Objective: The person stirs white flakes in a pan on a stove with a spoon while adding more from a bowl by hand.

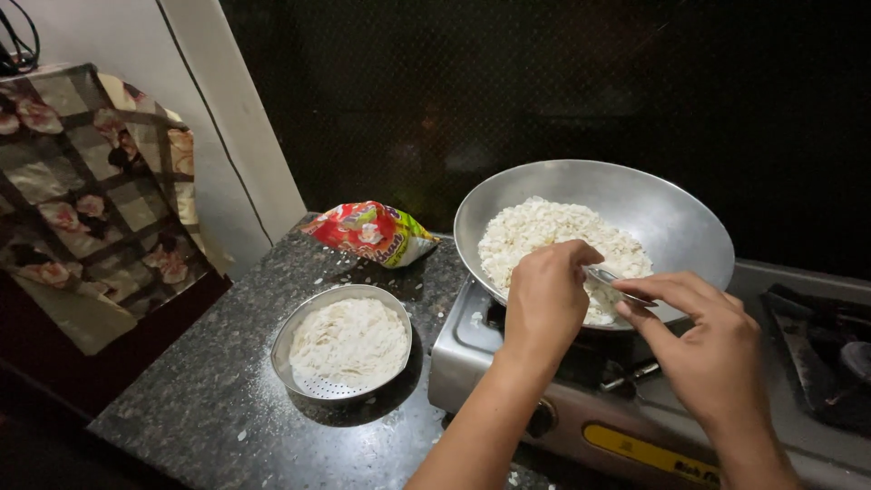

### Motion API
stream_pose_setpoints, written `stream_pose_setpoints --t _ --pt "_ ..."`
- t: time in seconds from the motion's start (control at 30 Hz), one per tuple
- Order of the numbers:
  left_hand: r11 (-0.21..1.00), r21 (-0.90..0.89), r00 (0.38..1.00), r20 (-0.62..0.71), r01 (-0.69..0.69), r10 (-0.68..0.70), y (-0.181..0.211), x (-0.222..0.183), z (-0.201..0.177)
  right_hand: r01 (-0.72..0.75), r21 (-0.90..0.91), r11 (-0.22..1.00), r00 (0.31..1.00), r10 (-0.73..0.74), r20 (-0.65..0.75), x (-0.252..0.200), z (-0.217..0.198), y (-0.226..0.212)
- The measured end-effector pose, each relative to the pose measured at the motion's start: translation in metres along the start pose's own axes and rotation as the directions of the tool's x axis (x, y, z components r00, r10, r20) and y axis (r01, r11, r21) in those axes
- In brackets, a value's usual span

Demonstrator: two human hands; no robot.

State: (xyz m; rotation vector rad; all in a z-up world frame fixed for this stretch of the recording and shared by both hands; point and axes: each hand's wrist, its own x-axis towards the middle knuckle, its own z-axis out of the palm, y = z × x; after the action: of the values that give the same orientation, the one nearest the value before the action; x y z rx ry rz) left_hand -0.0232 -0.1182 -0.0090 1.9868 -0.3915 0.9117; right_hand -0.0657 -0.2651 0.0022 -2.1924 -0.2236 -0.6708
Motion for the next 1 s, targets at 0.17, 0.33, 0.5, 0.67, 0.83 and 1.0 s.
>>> stream_pose_setpoints --t 0.17,0.33,0.5,0.67,0.83,1.0 --pt "1.0 -0.008 1.0 -0.007 0.019 -0.019 0.0 0.001 -0.001 0.011 -0.045 0.999 1.0 -0.012 -0.011 -0.002 0.0 0.0" --pt "0.998 -0.059 0.999 -0.029 0.032 -0.034 -0.005 0.0 0.003 0.058 -0.106 0.993 0.998 -0.062 -0.027 -0.002 0.003 0.005" --pt "1.0 -0.006 0.997 -0.066 -0.031 0.03 -0.004 -0.001 0.002 0.089 -0.126 0.988 0.995 -0.093 -0.024 -0.003 0.006 0.012" --pt "0.999 -0.039 0.998 -0.069 0.002 -0.005 0.004 0.001 -0.004 0.004 -0.109 0.994 1.0 -0.004 -0.003 -0.003 0.005 0.006" --pt "0.996 -0.082 0.994 -0.112 -0.026 0.016 0.002 0.0 -0.005 0.038 -0.133 0.99 0.999 -0.04 -0.011 -0.004 0.006 0.009" --pt "0.998 -0.037 0.994 -0.1 0.046 -0.049 -0.005 -0.002 -0.001 0.067 -0.13 0.989 0.998 -0.069 -0.006 -0.004 0.005 0.006"
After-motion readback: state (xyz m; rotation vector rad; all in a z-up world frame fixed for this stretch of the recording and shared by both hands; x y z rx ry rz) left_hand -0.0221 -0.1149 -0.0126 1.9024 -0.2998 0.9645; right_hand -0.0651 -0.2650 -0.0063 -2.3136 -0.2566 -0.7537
